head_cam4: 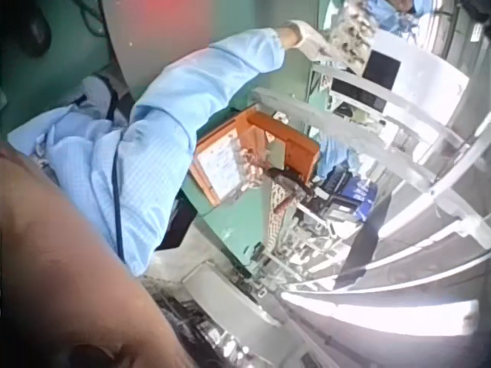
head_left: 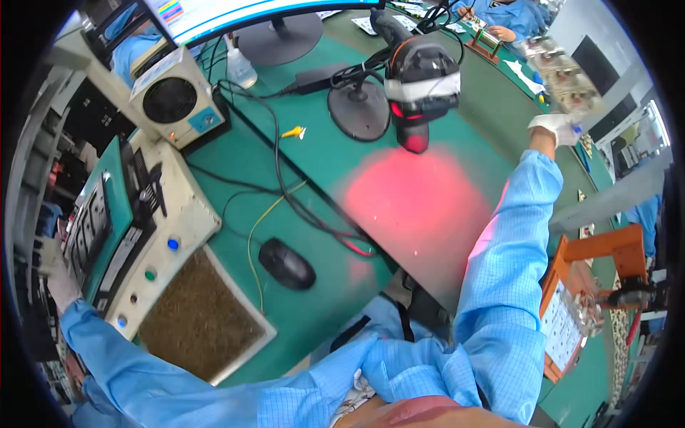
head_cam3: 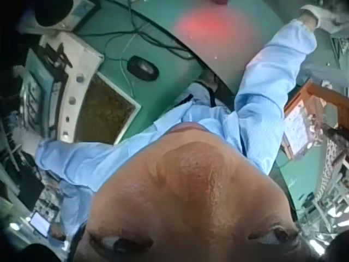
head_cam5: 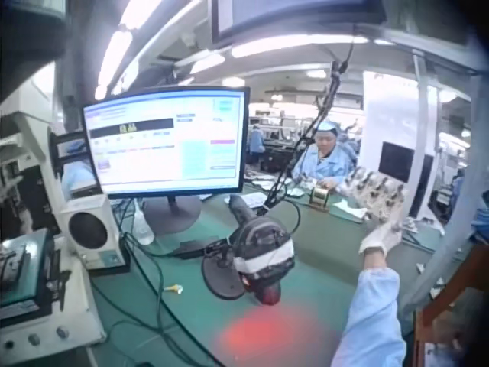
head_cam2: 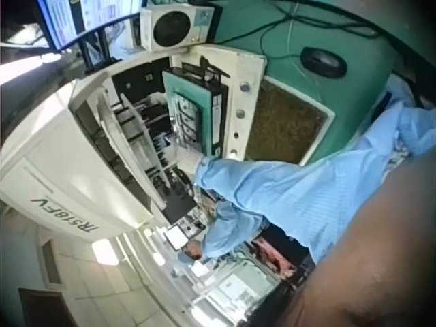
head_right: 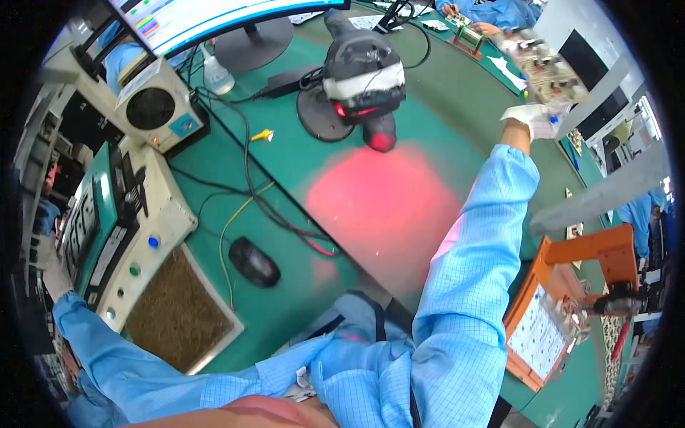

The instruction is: Testing printed circuit boards (PCBs) using a specialized automated testing fixture, marking them with a pen, and sorting them.

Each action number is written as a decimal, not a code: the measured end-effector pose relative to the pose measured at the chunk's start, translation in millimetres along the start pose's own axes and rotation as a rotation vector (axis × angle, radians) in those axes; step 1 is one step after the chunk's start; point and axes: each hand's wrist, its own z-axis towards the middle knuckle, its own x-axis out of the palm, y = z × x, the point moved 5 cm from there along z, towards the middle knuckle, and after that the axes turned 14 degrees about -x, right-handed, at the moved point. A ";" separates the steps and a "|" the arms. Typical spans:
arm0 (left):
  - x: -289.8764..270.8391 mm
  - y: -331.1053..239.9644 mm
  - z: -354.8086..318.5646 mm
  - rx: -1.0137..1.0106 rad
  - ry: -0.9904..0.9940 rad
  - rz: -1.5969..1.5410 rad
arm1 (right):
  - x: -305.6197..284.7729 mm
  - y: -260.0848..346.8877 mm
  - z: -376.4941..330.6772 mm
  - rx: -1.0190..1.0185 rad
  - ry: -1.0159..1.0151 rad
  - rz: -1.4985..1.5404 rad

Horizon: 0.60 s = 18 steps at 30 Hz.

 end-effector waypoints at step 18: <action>-130.9 -115.7 -288.4 -0.090 0.352 -1.579 | -49.3 366.7 -350.9 1.660 0.842 0.674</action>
